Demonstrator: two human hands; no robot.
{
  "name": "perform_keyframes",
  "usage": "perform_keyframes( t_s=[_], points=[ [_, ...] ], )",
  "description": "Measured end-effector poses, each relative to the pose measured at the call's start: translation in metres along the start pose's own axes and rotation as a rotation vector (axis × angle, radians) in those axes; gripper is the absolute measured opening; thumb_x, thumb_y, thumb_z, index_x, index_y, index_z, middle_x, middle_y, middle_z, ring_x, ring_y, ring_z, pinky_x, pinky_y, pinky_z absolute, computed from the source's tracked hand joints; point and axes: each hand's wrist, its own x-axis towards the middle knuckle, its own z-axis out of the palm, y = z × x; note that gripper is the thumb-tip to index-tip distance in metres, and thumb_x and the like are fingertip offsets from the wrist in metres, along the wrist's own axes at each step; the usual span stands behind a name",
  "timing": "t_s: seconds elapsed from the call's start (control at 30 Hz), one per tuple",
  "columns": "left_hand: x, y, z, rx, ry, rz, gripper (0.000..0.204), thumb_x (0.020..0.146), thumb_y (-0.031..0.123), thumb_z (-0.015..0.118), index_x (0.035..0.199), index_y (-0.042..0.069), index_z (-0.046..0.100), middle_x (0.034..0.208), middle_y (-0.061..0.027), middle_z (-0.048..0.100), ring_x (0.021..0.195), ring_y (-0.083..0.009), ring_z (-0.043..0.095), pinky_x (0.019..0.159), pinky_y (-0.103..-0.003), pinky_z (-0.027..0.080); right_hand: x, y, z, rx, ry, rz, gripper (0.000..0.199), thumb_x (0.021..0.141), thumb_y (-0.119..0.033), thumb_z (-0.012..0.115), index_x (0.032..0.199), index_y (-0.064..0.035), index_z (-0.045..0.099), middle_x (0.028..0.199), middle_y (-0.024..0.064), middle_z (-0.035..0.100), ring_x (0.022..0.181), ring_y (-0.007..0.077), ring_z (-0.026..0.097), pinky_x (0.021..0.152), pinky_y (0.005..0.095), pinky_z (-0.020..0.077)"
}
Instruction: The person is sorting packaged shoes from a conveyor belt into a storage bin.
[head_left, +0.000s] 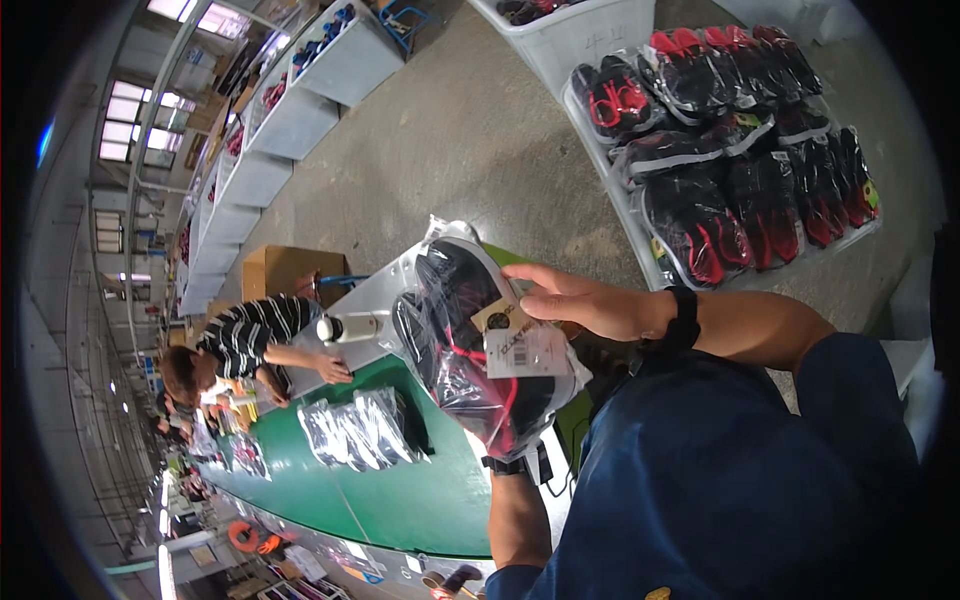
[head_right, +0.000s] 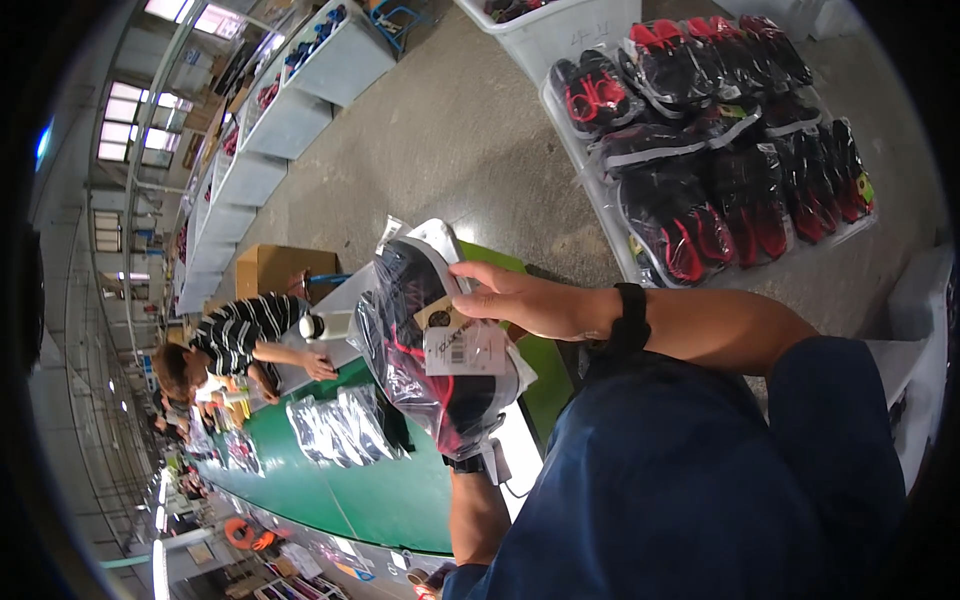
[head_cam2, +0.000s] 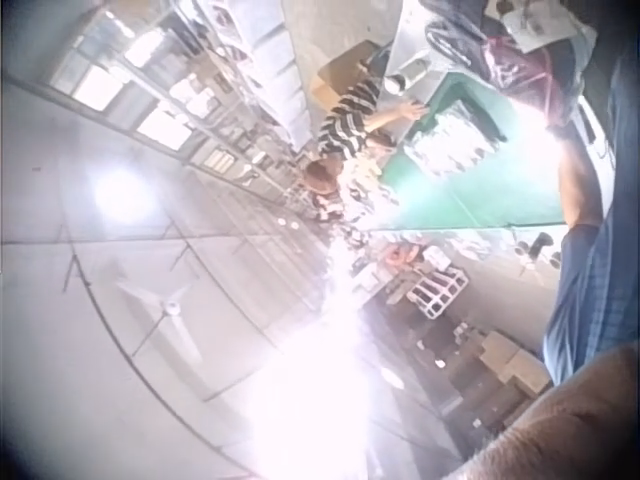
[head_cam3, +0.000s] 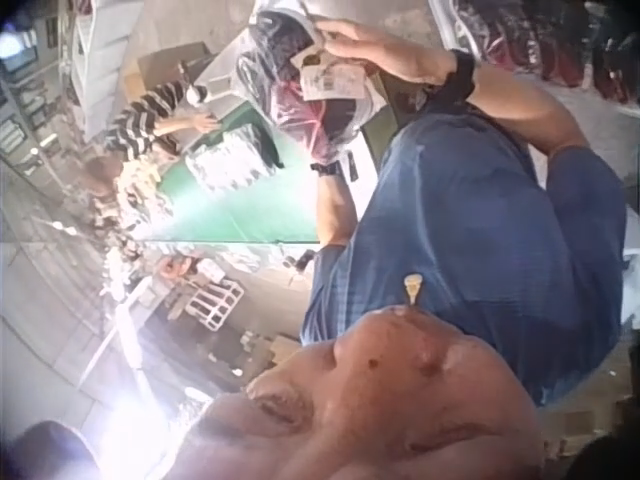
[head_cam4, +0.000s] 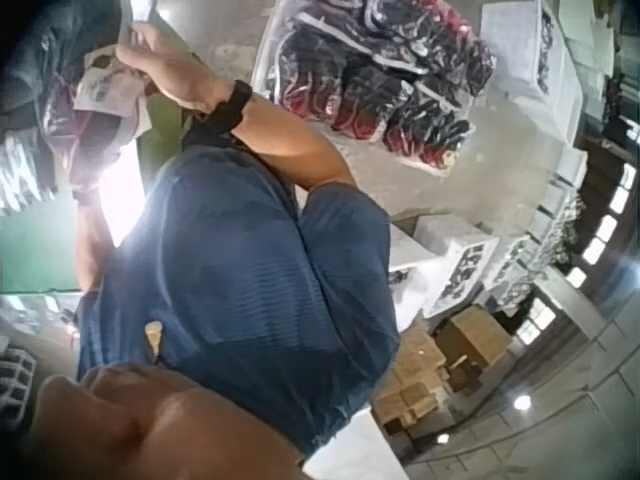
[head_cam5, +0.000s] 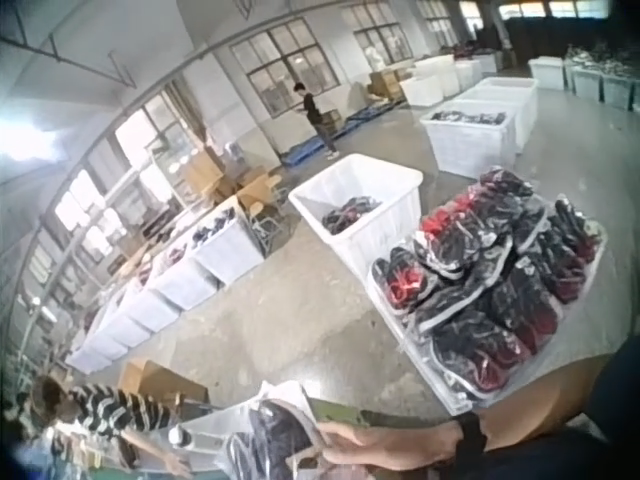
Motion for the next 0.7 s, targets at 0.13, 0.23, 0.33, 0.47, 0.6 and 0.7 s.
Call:
perform_keyframes(
  t_s=[0.13, 0.23, 0.33, 0.47, 0.6, 0.7],
  points=[
    [0.0, -0.003, 0.028, 0.056, -0.093, -0.035, 0.071, 0.096, 0.055, 0.044, 0.142, 0.001, 0.05, 0.136, -0.0183, 0.059, 0.12, -0.0343, 0.061, 0.104, -0.049, 0.049, -0.024, -0.02, -0.05, -0.084, 0.049, -0.034, 0.071, 0.107, -0.049, 0.045, 0.156, -0.0032, 0.024, 0.132, 0.0131, 0.055, 0.111, 0.0184, 0.057, 0.086, 0.0339, 0.0518],
    [0.01, -0.005, 0.05, 0.085, -0.175, -0.074, 0.07, 0.096, 0.054, 0.044, 0.141, 0.001, 0.05, 0.135, -0.0184, 0.06, 0.119, -0.0339, 0.061, 0.103, -0.049, 0.05, -0.039, -0.038, -0.106, -0.228, 0.194, -0.047, 0.063, 0.106, -0.048, 0.047, 0.147, -0.0002, 0.041, 0.121, 0.0125, 0.061, 0.106, 0.0169, 0.06, 0.085, 0.0314, 0.0521],
    [0.012, -0.008, 0.07, 0.107, -0.297, -0.114, 0.07, 0.097, 0.053, 0.045, 0.141, 0.0, 0.05, 0.134, -0.0185, 0.061, 0.118, -0.0336, 0.062, 0.103, -0.048, 0.05, -0.038, -0.037, -0.161, -0.451, 0.357, -0.243, 0.072, 0.101, -0.053, 0.054, 0.14, 0.0066, 0.048, 0.132, 0.0191, 0.062, 0.121, 0.0269, 0.061, 0.103, 0.0368, 0.047],
    [0.022, 0.012, 0.066, 0.122, -0.413, -0.134, 0.069, 0.097, 0.052, 0.045, 0.14, -0.001, 0.05, 0.132, -0.0187, 0.062, 0.117, -0.0331, 0.063, 0.102, -0.047, 0.051, -0.034, -0.078, -0.175, -0.873, 0.126, -0.353, 0.089, 0.092, -0.063, 0.063, 0.145, 0.0067, 0.044, 0.142, 0.0254, 0.053, 0.134, 0.0358, 0.051, 0.112, 0.0422, 0.0396],
    [0.054, 0.013, 0.045, 0.096, -0.597, -0.381, 0.066, 0.099, 0.047, 0.048, 0.138, -0.005, 0.05, 0.13, -0.0184, 0.064, 0.113, -0.0307, 0.065, 0.101, -0.045, 0.051, -0.037, -0.098, -0.181, -0.711, -0.238, -0.212, 0.085, 0.085, -0.067, 0.071, 0.131, 0.0029, 0.056, 0.117, 0.0169, 0.066, 0.11, 0.0271, 0.062, 0.094, 0.0383, 0.0483],
    [0.047, 0.027, 0.097, 0.237, -0.613, -0.453, 0.067, 0.101, 0.049, 0.047, 0.139, -0.006, 0.05, 0.129, -0.0177, 0.064, 0.113, -0.0303, 0.065, 0.101, -0.044, 0.051, -0.023, -0.079, -0.216, -0.593, -0.228, -0.115, 0.069, 0.087, -0.062, 0.072, 0.112, 0.0016, 0.064, 0.097, 0.0088, 0.068, 0.091, 0.0178, 0.06, 0.08, 0.0353, 0.0487]
  ],
)
